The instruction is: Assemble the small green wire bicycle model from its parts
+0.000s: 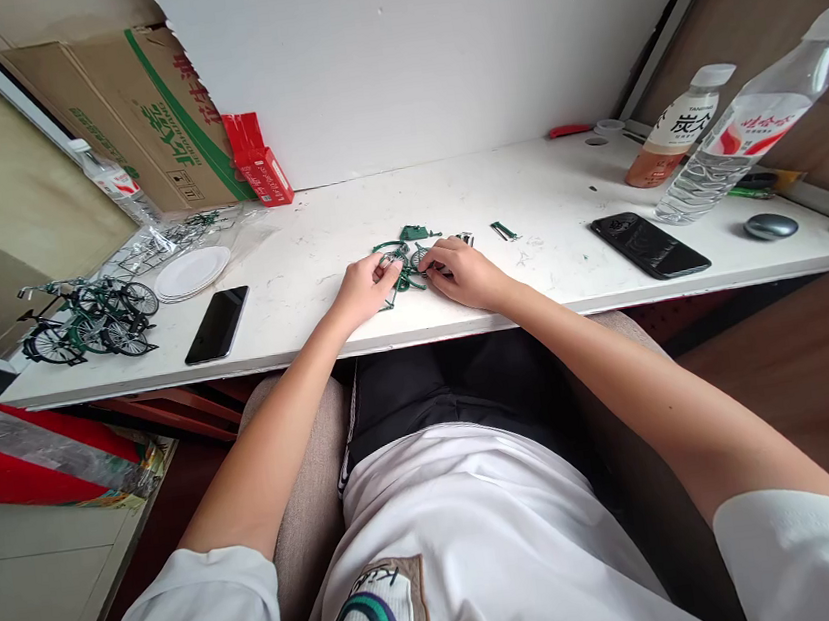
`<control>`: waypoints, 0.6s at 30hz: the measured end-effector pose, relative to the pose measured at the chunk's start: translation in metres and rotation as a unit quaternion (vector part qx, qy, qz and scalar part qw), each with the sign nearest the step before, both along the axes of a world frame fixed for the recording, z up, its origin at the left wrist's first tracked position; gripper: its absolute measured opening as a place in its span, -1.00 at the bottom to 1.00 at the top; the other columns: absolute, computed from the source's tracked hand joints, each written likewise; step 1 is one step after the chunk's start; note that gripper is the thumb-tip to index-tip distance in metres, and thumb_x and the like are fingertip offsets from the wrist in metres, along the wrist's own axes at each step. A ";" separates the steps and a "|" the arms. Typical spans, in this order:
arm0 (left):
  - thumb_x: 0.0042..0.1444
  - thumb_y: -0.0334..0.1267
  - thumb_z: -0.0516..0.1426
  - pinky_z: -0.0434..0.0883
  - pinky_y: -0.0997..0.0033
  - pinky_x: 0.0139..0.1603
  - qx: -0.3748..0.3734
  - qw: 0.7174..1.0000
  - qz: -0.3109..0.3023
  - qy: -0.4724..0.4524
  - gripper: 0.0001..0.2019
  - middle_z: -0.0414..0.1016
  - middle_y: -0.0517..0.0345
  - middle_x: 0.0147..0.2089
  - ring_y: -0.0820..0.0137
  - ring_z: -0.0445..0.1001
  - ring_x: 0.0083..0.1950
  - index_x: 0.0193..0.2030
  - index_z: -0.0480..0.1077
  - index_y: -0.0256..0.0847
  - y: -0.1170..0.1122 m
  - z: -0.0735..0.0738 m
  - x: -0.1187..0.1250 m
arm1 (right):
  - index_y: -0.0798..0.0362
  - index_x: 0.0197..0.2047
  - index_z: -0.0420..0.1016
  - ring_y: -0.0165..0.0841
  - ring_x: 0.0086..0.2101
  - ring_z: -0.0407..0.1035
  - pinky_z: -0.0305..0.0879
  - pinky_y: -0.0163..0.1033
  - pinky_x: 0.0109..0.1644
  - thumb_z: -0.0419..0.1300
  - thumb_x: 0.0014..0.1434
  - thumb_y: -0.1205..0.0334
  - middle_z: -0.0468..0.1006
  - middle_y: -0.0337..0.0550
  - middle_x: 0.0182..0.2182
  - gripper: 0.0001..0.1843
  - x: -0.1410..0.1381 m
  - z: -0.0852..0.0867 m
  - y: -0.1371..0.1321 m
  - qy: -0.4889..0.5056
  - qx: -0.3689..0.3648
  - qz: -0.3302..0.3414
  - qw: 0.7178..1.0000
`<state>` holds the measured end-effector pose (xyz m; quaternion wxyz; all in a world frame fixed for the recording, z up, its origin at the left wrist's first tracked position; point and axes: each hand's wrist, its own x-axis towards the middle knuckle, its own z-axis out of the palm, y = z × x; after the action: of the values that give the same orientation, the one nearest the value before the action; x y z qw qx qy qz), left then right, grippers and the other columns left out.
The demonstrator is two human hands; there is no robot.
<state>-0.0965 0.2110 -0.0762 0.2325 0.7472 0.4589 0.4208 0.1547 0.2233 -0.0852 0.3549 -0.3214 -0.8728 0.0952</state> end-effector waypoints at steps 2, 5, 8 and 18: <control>0.40 -0.01 0.27 0.24 0.34 -0.32 -0.003 1.000 0.001 0.000 -0.55 0.30 0.21 -0.46 0.39 0.23 -0.39 -0.42 0.21 -0.12 -0.001 0.001 0.001 | -0.02 0.00 0.65 0.02 -0.02 0.49 0.49 0.11 0.08 0.17 0.40 0.29 0.66 0.10 -0.10 -0.77 0.000 0.000 0.000 0.000 -0.001 -0.001 1.000; 0.40 -0.03 0.28 0.24 0.34 -0.31 -0.007 1.000 0.001 -0.001 -0.55 0.28 0.22 -0.46 0.39 0.22 -0.39 -0.42 0.20 -0.11 -0.002 0.002 0.001 | -0.01 0.00 0.64 0.02 -0.02 0.49 0.48 0.09 0.09 0.16 0.42 0.29 0.66 0.11 -0.10 -0.77 0.000 0.001 -0.001 -0.001 -0.002 0.000 1.000; 0.40 -0.04 0.28 0.23 0.33 -0.30 -0.007 1.000 0.001 -0.002 -0.55 0.27 0.23 -0.46 0.39 0.22 -0.39 -0.42 0.19 -0.11 -0.002 0.002 0.001 | -0.01 -0.01 0.64 0.02 -0.03 0.49 0.48 0.10 0.10 0.16 0.41 0.30 0.66 0.11 -0.10 -0.78 0.000 0.002 -0.002 -0.001 -0.003 0.000 1.000; 0.42 -0.07 0.25 0.24 0.32 -0.29 -0.007 1.000 0.002 0.006 -0.57 0.29 0.21 -0.45 0.39 0.22 -0.39 -0.42 0.18 -0.11 -0.004 0.005 0.002 | 0.00 -0.01 0.65 0.02 -0.02 0.49 0.46 0.09 0.11 0.17 0.42 0.29 0.67 0.12 -0.09 -0.78 0.000 0.003 -0.002 -0.001 -0.002 0.002 1.000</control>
<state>-0.0948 0.2067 -0.0708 0.2339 0.7475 0.4643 0.4135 0.1548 0.2210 -0.0824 0.3534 -0.3203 -0.8735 0.0973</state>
